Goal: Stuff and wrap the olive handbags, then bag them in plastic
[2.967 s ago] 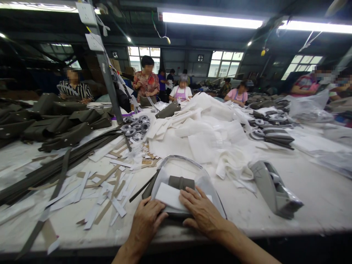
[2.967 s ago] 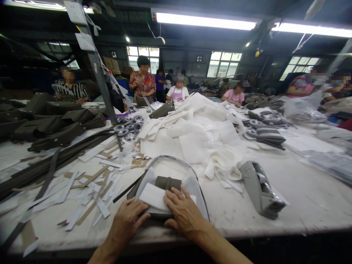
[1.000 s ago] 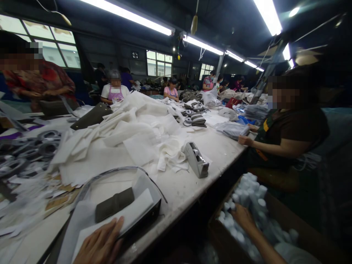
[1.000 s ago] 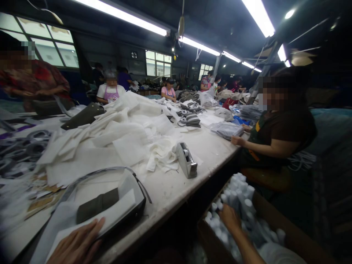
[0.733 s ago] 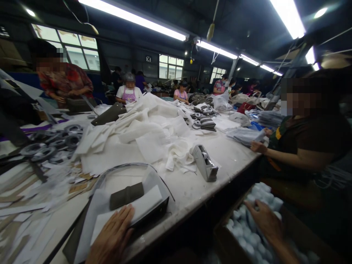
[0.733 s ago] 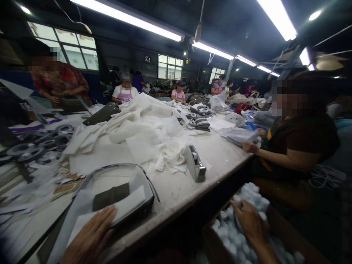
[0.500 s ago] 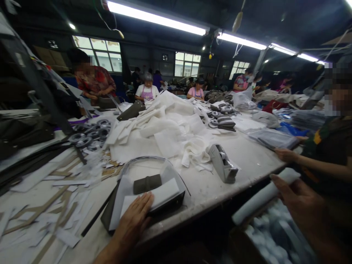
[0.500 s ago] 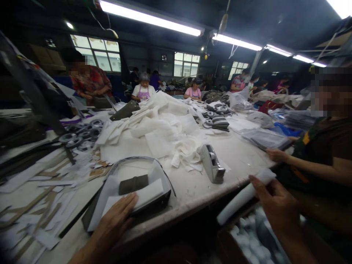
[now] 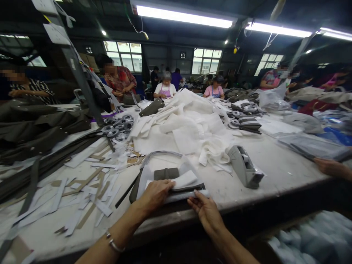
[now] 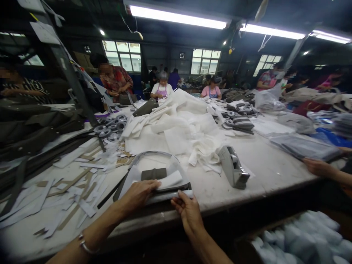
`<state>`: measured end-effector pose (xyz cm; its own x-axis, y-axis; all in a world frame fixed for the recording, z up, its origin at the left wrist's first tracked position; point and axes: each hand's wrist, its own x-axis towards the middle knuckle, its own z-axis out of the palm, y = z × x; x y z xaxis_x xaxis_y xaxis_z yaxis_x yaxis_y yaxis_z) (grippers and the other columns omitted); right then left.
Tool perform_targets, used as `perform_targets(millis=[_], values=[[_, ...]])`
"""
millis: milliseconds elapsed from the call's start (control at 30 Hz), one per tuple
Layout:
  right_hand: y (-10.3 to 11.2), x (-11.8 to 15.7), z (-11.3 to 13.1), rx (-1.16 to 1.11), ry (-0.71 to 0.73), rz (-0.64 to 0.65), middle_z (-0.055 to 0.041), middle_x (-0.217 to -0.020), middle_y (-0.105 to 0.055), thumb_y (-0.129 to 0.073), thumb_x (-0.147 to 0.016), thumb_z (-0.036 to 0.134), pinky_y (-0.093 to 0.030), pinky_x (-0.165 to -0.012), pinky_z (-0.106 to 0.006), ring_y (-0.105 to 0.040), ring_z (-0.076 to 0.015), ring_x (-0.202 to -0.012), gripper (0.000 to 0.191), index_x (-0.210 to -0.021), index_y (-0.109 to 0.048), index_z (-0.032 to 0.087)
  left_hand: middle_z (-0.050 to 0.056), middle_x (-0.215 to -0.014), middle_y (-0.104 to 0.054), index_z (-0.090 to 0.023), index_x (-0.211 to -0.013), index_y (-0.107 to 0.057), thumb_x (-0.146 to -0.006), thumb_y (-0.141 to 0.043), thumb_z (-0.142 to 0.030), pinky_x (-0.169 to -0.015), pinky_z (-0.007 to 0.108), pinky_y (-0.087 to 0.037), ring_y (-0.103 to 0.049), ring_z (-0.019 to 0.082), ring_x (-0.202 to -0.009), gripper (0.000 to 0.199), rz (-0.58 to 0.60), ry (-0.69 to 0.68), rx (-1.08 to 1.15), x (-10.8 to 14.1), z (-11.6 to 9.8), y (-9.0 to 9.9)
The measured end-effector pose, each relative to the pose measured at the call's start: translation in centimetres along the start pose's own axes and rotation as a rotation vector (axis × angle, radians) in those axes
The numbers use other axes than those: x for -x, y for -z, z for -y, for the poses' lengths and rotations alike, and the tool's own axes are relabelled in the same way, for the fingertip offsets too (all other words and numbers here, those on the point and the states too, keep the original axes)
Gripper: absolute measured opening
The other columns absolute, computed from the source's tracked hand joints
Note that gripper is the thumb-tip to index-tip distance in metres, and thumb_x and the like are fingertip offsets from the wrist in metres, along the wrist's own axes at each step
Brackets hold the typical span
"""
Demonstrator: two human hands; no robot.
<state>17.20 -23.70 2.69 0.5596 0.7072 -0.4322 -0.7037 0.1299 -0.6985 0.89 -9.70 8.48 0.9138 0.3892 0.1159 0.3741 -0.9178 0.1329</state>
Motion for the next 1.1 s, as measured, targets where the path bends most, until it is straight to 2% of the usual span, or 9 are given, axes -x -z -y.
perform_targets(millis=[200,367,467,600,800,867,933,1000,1100], values=[[0.7,-0.1,-1.2,-0.093,0.009,-0.039,0.0039,-0.075,-0.072,-0.092,-0.049,0.024,-0.062,-0.075,-0.034,-0.071,-0.018,-0.072,0.051,-0.084,-0.055,0.022,0.017,-0.139,-0.055,-0.013,-0.134,-0.05,-0.086,-0.053,-0.012,-0.103,0.051,-0.045,-0.053,0.033,-0.127,0.048,-0.131,0.015,-0.28,1.7,-1.3,-4.9],[1.2,0.1,-0.3,0.089,0.009,0.047,0.0027,-0.076,-0.072,-0.093,-0.054,0.036,-0.061,-0.077,-0.034,-0.072,-0.0181,-0.074,0.053,-0.089,-0.057,0.019,0.015,-0.147,-0.047,-0.013,-0.144,-0.041,-0.089,-0.039,-0.005,-0.11,0.045,-0.038,-0.045,0.028,-0.135,0.055,-0.356,-0.014,-0.405,3.6,-1.2,-8.4],[2.3,0.1,1.5,0.253,0.018,0.098,0.0013,-0.08,-0.071,-0.09,-0.06,0.043,-0.061,-0.076,-0.036,-0.073,-0.0213,-0.077,0.053,-0.092,-0.057,0.018,0.014,-0.147,-0.048,-0.013,-0.144,-0.041,-0.086,-0.038,-0.003,-0.11,0.044,-0.037,-0.045,0.026,-0.135,0.059,-0.382,0.005,-0.357,3.8,-1.2,-8.3],[3.2,-0.2,2.6,0.454,0.083,0.093,0.0013,-0.072,-0.069,-0.089,-0.058,0.049,-0.059,-0.065,-0.03,-0.072,-0.0199,-0.069,0.053,-0.084,-0.055,0.017,0.013,-0.146,-0.049,-0.014,-0.143,-0.042,-0.081,-0.049,-0.008,-0.108,0.044,-0.041,-0.048,0.027,-0.132,0.063,-0.257,0.026,-0.22,3.3,-1.2,-7.0],[2.7,-1.3,1.6,0.353,0.05,0.072,0.0036,-0.073,-0.068,-0.088,-0.058,0.048,-0.06,-0.068,-0.034,-0.072,-0.0205,-0.07,0.054,-0.081,-0.047,0.021,0.012,-0.137,-0.057,-0.016,-0.135,-0.05,-0.087,-0.046,-0.008,-0.101,0.041,-0.046,-0.056,0.026,-0.123,0.049,-0.167,-0.02,-0.202,2.4,-0.8,-5.0],[3.2,-1.5,2.3,0.513,-0.011,0.116,0.0013,-0.072,-0.068,-0.083,-0.063,0.051,-0.058,-0.062,-0.032,-0.071,-0.0202,-0.065,0.048,-0.082,-0.05,0.021,0.013,-0.133,-0.061,-0.015,-0.131,-0.053,-0.09,-0.042,-0.006,-0.098,0.039,-0.048,-0.059,0.025,-0.119,0.044,-0.177,-0.047,-0.235,2.2,-0.8,-4.9],[4.0,-1.3,3.9,0.882,-0.015,0.168,0.0003,-0.062,-0.066,-0.076,-0.069,0.054,-0.052,-0.048,-0.029,-0.066,-0.0197,-0.051,0.04,-0.078,-0.055,0.021,0.014,-0.131,-0.061,-0.013,-0.13,-0.054,-0.091,-0.041,-0.007,-0.097,0.038,-0.049,-0.059,0.026,-0.118,0.042,-0.214,-0.067,-0.268,2.3,-0.7,-5.2],[4.3,-0.4,5.6,1.293,0.197,0.168,0.0004,-0.054,-0.061,-0.07,-0.075,0.055,-0.047,-0.042,-0.029,-0.06,-0.0189,-0.043,0.037,-0.067,-0.058,0.022,0.013,-0.133,-0.06,-0.013,-0.132,-0.053,-0.091,-0.04,-0.007,-0.099,0.038,-0.048,-0.058,0.026,-0.12,0.043,-0.268,-0.08,-0.296,2.6,-0.7,-5.8],[3.0,1.4,7.1,1.542,0.846,0.207,-0.0033,-0.065,-0.068,-0.064,-0.086,0.046,-0.055,-0.059,-0.033,-0.066,-0.0216,-0.06,0.027,-0.07,-0.066,0.024,0.013,-0.135,-0.059,-0.013,-0.136,-0.05,-0.092,-0.037,-0.007,-0.102,0.038,-0.046,-0.056,0.025,-0.123,0.046,-0.337,-0.087,-0.34,3.1,-0.7,-6.7]])
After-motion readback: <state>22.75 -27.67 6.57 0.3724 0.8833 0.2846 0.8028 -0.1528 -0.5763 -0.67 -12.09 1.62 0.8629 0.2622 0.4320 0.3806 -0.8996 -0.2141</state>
